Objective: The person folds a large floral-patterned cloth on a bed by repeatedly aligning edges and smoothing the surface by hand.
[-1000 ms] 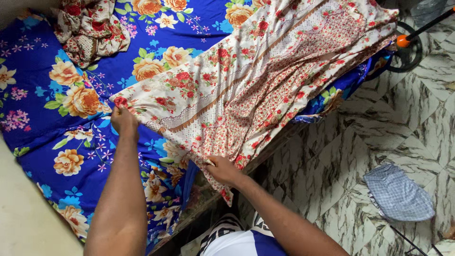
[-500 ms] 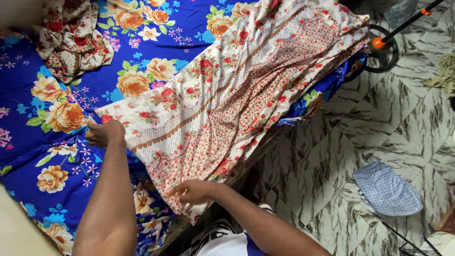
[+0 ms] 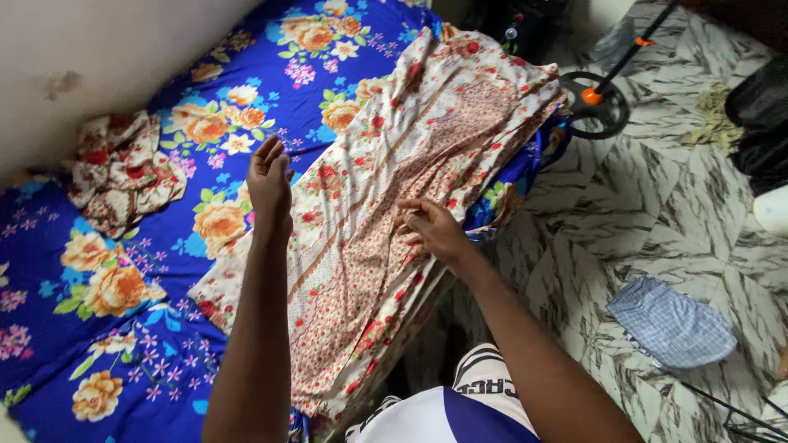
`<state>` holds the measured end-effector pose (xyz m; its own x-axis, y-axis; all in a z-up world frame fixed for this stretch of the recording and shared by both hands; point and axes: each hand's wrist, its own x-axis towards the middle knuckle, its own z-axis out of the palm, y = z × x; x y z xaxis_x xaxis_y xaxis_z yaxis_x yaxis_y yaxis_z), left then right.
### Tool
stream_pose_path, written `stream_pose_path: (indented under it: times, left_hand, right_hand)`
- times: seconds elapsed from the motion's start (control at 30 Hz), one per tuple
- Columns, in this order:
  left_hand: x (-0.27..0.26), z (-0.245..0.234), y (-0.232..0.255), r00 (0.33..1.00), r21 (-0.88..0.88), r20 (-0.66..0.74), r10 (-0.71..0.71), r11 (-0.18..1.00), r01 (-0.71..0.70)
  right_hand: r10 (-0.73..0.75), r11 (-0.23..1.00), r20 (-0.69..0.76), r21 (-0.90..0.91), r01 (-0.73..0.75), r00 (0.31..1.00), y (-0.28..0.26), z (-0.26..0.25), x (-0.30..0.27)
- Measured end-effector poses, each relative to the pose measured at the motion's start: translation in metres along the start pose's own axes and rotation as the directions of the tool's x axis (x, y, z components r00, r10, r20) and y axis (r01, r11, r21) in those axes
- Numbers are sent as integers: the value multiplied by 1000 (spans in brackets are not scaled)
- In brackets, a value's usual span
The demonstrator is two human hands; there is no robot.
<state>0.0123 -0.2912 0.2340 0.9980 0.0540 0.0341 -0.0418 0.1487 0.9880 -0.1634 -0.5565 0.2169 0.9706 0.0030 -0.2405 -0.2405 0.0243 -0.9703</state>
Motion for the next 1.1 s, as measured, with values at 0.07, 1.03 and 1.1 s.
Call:
stream_pose_path:
  times: [0.07, 1.03, 1.1]
  left_hand:
    - [-1, 44, 22, 996, -107, 94, -1, 994, 11]
    - [-44, 549, -17, 912, -287, 408, -40, 943, 170]
    - [-21, 567, -30, 926, -302, 374, -46, 938, 168]
  right_hand:
    - [-100, 990, -66, 98, 106, 993, -22, -35, -6]
    - [-118, 978, -234, 142, 154, 965, -97, -508, -18]
    - [-141, 978, -169, 130, 164, 976, -103, -531, 15]
